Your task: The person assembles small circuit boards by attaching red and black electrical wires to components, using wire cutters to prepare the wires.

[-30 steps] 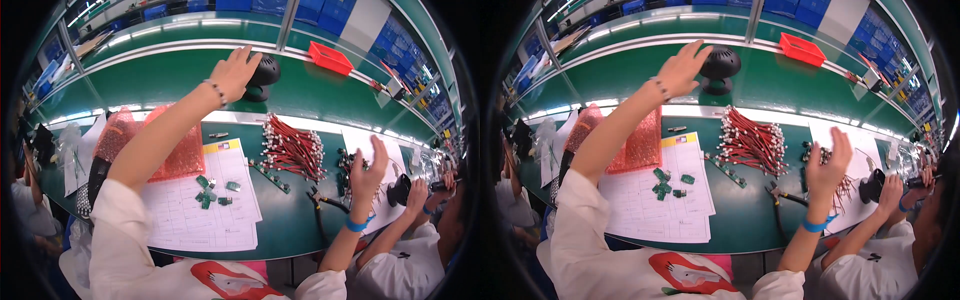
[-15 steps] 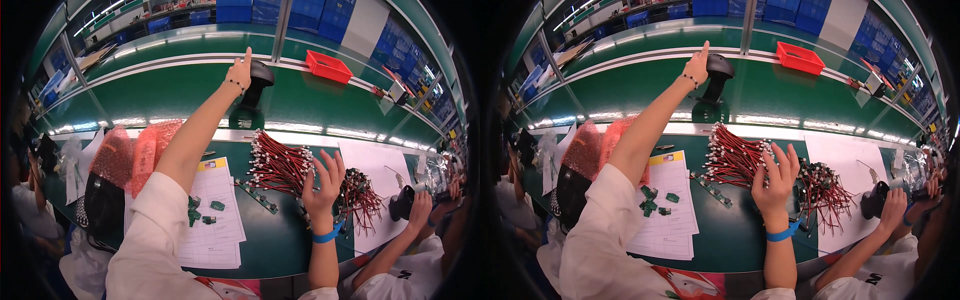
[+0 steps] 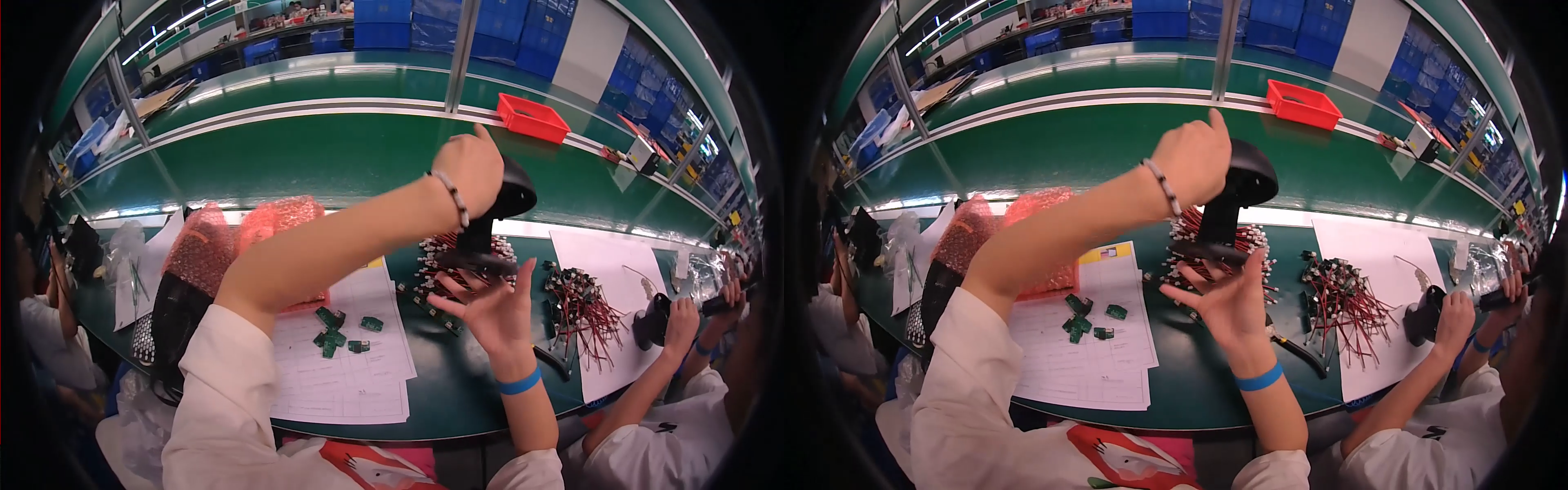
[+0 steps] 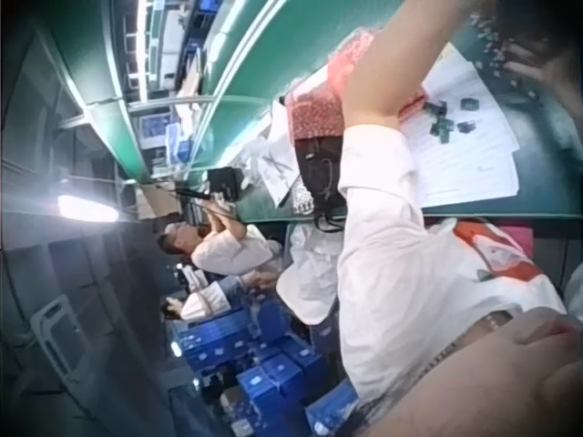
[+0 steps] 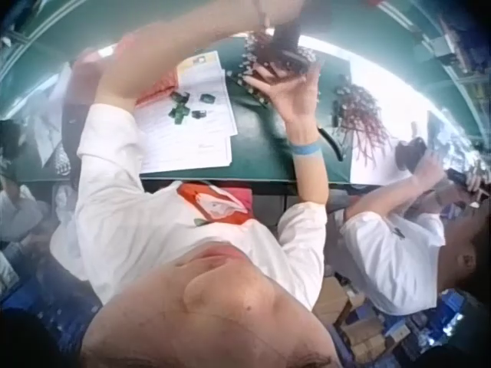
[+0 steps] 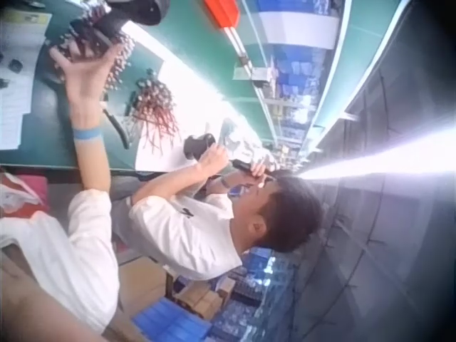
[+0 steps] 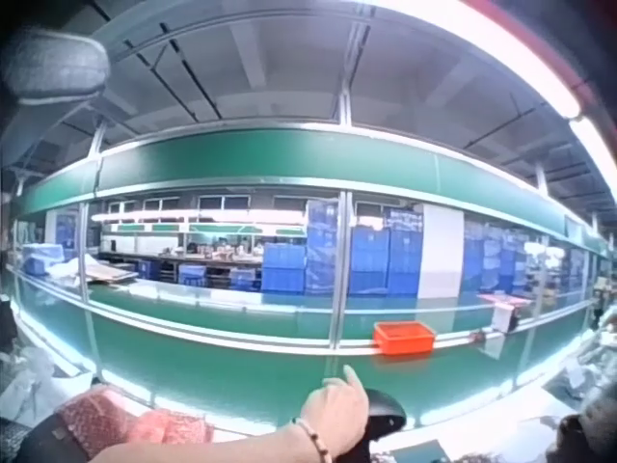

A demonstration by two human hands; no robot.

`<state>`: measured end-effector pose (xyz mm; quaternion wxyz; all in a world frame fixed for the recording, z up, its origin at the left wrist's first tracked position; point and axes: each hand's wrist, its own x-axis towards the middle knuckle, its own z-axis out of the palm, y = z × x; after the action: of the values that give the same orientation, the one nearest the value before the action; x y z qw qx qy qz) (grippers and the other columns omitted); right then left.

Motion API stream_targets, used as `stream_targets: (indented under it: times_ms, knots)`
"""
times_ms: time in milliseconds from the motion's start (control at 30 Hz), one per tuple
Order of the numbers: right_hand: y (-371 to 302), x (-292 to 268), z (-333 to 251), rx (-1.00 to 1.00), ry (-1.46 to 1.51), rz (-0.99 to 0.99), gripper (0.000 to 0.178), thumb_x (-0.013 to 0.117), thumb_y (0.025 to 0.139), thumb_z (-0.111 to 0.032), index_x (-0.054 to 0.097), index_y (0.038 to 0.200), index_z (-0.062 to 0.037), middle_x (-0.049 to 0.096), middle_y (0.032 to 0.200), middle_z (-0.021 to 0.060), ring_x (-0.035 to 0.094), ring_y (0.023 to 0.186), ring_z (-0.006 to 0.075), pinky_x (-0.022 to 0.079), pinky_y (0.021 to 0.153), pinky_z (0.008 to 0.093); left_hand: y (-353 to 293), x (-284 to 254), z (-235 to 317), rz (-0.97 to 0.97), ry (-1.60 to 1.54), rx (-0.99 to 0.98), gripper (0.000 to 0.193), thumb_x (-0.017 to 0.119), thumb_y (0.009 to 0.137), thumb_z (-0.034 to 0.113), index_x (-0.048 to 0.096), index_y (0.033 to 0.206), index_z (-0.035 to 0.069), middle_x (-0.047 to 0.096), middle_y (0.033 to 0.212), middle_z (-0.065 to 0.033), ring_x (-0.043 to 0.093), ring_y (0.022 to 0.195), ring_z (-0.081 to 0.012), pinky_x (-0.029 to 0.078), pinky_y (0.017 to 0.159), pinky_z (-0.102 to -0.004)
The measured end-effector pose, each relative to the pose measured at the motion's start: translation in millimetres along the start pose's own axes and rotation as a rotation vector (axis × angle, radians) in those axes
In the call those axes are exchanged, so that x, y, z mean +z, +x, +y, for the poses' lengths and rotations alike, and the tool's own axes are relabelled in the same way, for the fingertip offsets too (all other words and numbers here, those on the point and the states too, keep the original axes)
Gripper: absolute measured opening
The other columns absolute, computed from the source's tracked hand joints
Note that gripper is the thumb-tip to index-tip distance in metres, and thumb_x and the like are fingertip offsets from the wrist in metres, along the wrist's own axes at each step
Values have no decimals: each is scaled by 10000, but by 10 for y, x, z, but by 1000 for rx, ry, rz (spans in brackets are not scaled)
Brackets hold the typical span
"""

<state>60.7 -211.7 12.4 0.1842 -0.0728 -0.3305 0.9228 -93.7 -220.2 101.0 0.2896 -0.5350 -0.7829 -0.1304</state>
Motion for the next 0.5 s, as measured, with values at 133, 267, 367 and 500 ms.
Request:
stream_targets:
  times_ms: [133,267,367,500]
  knots:
    - [105,-143,-92,-20,290,92,654,396,820,-594,393,1230,-84,492,1139,117,474,1036,362,371,883,586,-154,-127,308,-80,-51,-9,559,540,639,60,374,1123,-164,553,824,-240,607,625,-331,512,577,-358]
    - [118,-265,-140,-133,229,134,522,497,795,-361,407,1204,-49,462,1185,179,435,1119,359,299,935,615,-204,-229,243,0,-247,84,544,556,599,43,391,1094,-109,546,824,-238,598,625,-351,506,560,-384]
    - [99,-289,-119,-246,125,120,506,443,697,-112,414,1202,-124,509,1123,126,487,1067,327,343,926,580,-238,-288,106,-28,-388,106,460,593,590,61,395,975,-94,549,791,-239,594,681,-370,506,591,-389]
    - [37,-281,-96,-361,74,139,518,441,701,-99,384,1215,-124,515,1093,116,504,1043,316,375,931,514,-283,-194,50,91,-492,133,436,572,595,52,394,963,-100,548,785,-244,581,681,-388,495,621,-401]
